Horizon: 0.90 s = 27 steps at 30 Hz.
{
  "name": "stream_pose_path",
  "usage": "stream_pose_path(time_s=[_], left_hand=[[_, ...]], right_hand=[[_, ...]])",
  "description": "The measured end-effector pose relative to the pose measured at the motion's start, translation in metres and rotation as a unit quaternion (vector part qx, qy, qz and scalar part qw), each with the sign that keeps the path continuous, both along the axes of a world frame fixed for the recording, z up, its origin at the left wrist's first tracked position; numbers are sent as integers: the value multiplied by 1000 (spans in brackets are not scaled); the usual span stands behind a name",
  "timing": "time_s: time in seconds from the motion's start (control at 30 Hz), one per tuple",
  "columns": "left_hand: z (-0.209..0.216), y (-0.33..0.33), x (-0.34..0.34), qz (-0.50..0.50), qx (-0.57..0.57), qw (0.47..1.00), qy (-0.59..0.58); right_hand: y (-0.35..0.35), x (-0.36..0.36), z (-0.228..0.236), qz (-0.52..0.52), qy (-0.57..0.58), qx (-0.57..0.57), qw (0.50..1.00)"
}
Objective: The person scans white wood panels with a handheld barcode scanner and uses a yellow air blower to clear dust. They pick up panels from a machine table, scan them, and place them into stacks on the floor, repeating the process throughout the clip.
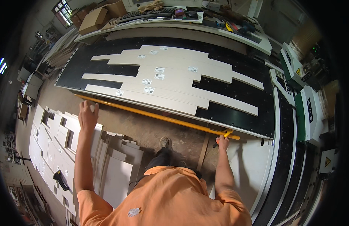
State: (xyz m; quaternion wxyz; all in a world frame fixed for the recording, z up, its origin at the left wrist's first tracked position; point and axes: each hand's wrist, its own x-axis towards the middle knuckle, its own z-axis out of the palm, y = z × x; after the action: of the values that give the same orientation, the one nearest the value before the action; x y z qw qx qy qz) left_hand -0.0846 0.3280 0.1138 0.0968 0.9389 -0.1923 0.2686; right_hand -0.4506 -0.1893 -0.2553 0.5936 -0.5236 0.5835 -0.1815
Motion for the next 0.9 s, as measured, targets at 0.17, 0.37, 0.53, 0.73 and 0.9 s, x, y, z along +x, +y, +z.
stream_pose_path(time_s=[0.17, 0.37, 0.53, 0.73, 0.9], left_hand=[[-44, -108, 66, -130, -6, 987, 95], [-85, -231, 163, -203, -7, 963, 179], [-103, -346, 229, -245, 30, 939, 238], [-127, -436, 271, -290, 41, 929, 228], [-138, -462, 288, -327, 17, 911, 252]], right_hand=[[5, -75, 70, -187, -127, -77, 971], [97, -117, 243, -223, -284, -55, 931], [175, -38, 360, 250, -99, 131, 954], [208, 47, 406, 396, -92, 87, 909], [232, 79, 394, 268, 13, 51, 962]])
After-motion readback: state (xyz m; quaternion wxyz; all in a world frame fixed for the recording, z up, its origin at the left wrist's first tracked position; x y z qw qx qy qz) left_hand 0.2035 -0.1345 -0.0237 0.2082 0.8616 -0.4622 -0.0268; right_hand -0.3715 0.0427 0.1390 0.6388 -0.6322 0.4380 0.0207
